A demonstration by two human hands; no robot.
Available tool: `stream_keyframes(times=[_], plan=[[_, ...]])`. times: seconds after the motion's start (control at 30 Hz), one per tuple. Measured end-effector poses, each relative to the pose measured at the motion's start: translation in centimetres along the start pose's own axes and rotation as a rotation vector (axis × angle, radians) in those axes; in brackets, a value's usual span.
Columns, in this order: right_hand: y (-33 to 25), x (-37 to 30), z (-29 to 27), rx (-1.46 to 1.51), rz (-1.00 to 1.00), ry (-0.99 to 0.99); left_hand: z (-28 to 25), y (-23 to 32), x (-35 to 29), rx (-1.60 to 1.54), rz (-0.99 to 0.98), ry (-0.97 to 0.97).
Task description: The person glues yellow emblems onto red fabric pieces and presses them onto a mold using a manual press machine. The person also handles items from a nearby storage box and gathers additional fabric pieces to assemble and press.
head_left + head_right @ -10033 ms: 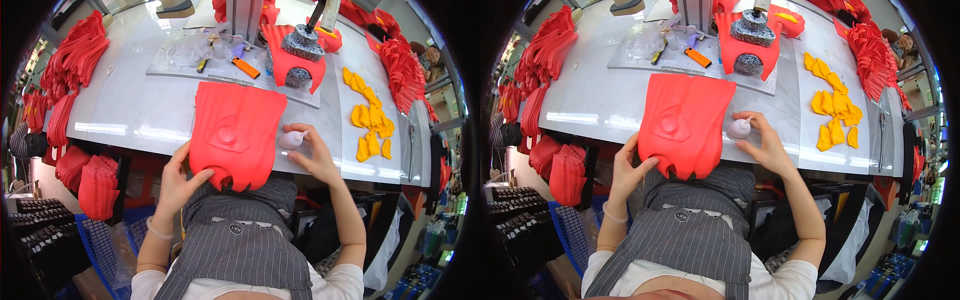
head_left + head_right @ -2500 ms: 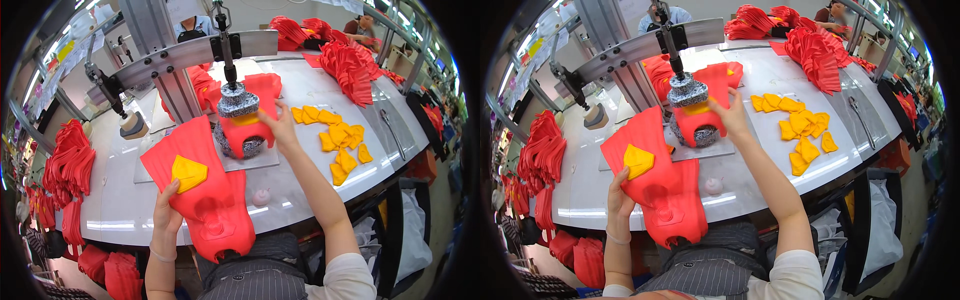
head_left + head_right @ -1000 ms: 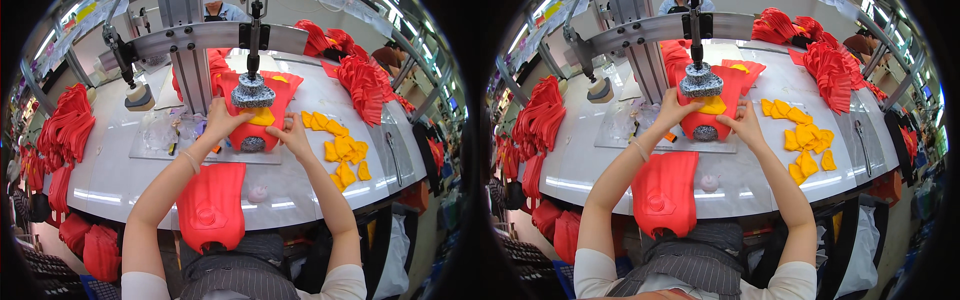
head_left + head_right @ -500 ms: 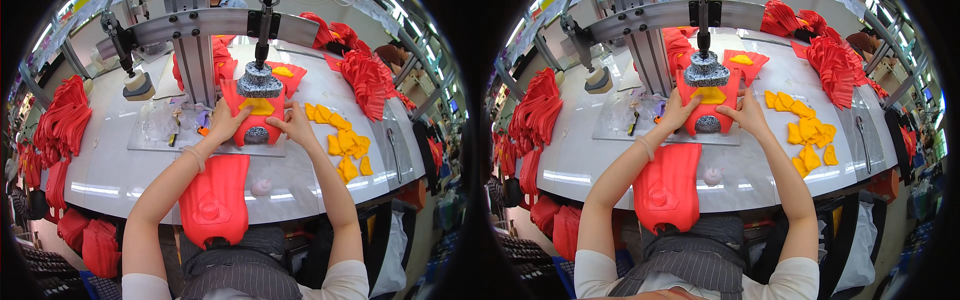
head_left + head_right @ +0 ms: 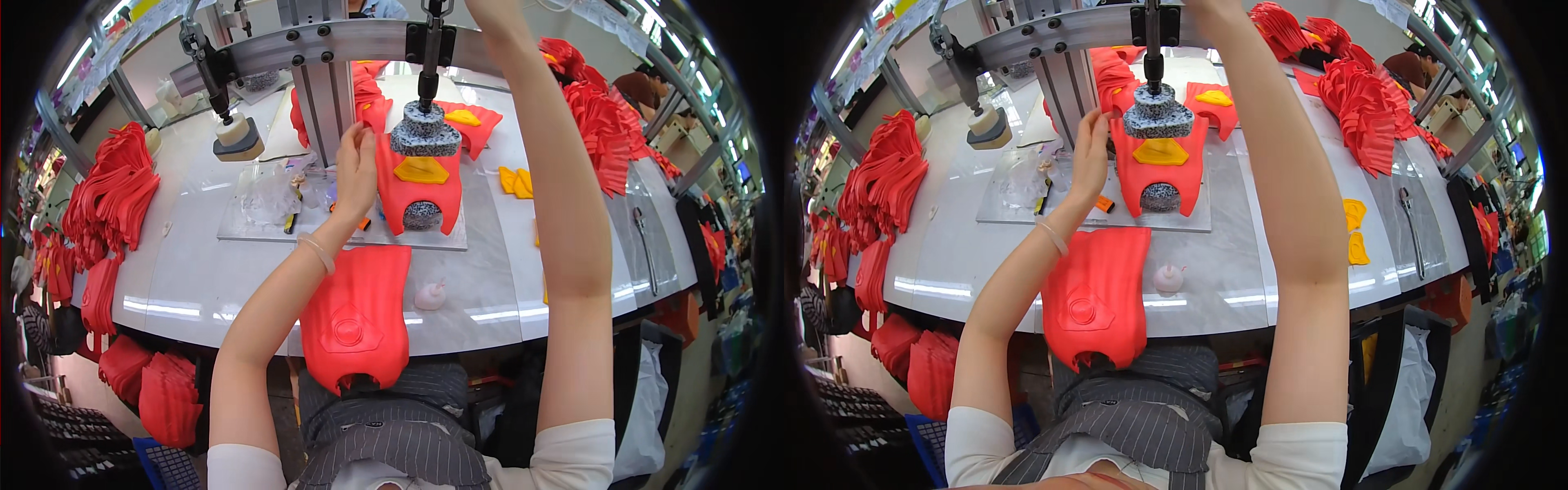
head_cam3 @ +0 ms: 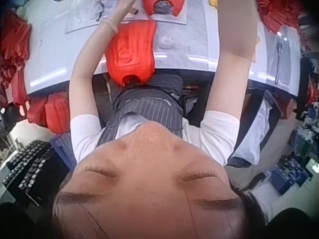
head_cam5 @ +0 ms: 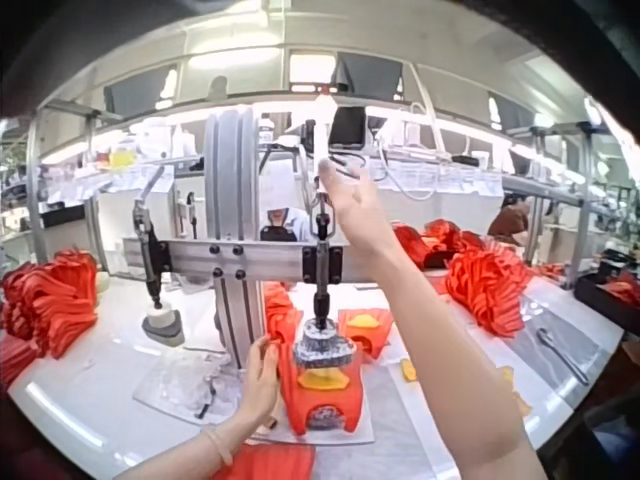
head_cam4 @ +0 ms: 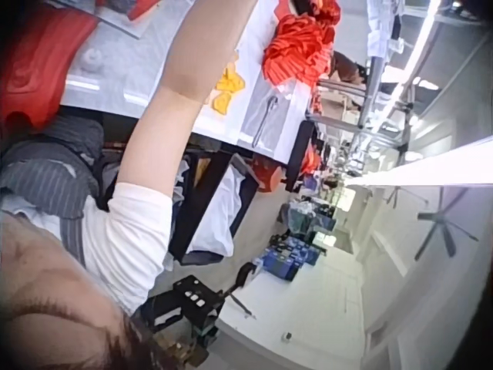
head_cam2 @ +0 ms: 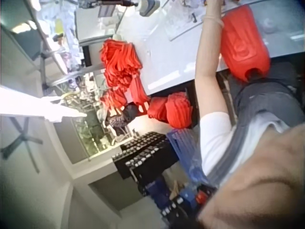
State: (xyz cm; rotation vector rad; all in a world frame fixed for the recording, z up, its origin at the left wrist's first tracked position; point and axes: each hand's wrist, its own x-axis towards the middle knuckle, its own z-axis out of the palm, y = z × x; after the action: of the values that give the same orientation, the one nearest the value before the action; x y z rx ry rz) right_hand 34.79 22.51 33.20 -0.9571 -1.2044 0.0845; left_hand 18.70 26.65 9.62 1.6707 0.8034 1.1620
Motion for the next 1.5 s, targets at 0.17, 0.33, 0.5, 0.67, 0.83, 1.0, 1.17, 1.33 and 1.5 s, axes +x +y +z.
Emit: stream_keyframes(times=[0.17,0.33,0.5,0.67,0.83,1.0,1.17,1.33,1.5], plan=[[-7.6,-5.0,1.6,-0.075,-0.308,-0.011,0.3,3.5,0.6,-0.261,-0.204,-0.147],[-6.3,-9.8,1.4,-0.245,-0.868,-0.056,-0.9,1.5,1.4,-0.091,-0.286,-0.283],[-3.8,-11.3,0.3,-0.602,-0.977,-0.181,0.6,1.0,1.9,-0.251,-0.148,-0.352],[1.1,-15.1,1.1,-0.603,-0.782,-0.268,0.6,-2.7,3.2,-0.324,0.066,-0.435],[7.7,-15.1,1.4,-0.514,-0.892,-0.134,-0.6,0.7,2.4,-0.385,-0.126,-0.466],[7.6,-16.3,0.3,-0.528,-0.886,-0.185,-4.2,4.9,-3.1,-0.089,-0.298,-0.192],[3.9,-22.5,-5.7,-0.499,-0.138,-0.426,-11.6,5.4,-14.1,-0.033,-0.182,-0.264],[3.3,-29.3,-9.3,-0.318,0.367,-0.896,-12.8,4.7,-24.8,0.422,-0.05,-0.128],[5.4,-36.2,-8.9,-0.153,0.564,-0.777,-11.3,4.4,-28.8,0.596,-0.069,-0.071]])
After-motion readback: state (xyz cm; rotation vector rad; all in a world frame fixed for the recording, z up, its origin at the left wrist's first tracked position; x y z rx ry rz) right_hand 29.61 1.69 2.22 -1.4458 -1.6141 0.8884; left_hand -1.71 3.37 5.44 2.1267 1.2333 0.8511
